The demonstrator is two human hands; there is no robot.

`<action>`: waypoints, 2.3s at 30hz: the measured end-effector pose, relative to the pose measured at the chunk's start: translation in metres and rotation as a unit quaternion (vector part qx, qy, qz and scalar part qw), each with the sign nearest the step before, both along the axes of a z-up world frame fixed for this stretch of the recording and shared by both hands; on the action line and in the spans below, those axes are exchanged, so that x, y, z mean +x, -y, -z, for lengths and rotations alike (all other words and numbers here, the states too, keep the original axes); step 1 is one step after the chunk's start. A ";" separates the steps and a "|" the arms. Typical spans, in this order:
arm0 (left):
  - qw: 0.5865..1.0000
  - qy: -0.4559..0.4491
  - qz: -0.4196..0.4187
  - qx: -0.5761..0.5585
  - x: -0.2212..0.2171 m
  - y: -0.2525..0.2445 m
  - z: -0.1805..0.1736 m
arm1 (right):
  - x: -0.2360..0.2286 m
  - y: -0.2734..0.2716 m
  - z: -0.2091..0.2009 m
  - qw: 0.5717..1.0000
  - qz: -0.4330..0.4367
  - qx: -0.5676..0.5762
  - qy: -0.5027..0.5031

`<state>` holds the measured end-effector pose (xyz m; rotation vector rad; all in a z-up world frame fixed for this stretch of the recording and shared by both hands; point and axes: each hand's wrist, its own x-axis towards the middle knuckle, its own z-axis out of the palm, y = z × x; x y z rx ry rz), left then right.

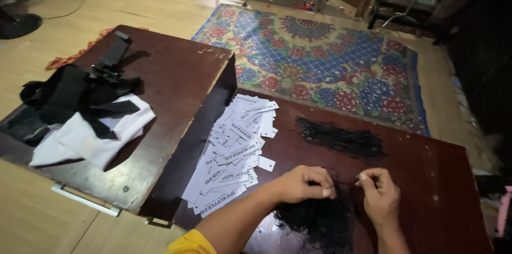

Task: The person repeatedly picks up small black fibrous strands from a pile on a wooden table, separates them, and places them into a second pile. The task involves continuous hand manipulation of the material without tools.

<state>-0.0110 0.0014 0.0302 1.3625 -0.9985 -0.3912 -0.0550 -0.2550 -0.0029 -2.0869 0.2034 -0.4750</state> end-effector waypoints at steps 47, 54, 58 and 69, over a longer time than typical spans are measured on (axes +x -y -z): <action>0.949 -0.290 -0.104 -0.067 0.033 -0.032 0.005 | 0.019 0.022 -0.009 0.988 0.057 0.144 -0.021; 0.974 -0.220 -0.047 -0.001 0.006 0.008 0.010 | 0.024 0.031 0.031 0.937 -0.034 0.349 0.013; 0.967 -0.254 0.002 -0.015 -0.015 0.020 0.004 | 0.022 0.035 0.029 0.894 -0.041 0.445 0.031; 0.933 0.129 -0.330 0.058 -0.007 0.022 0.006 | -0.004 0.005 -0.009 0.996 -0.081 -0.039 -0.024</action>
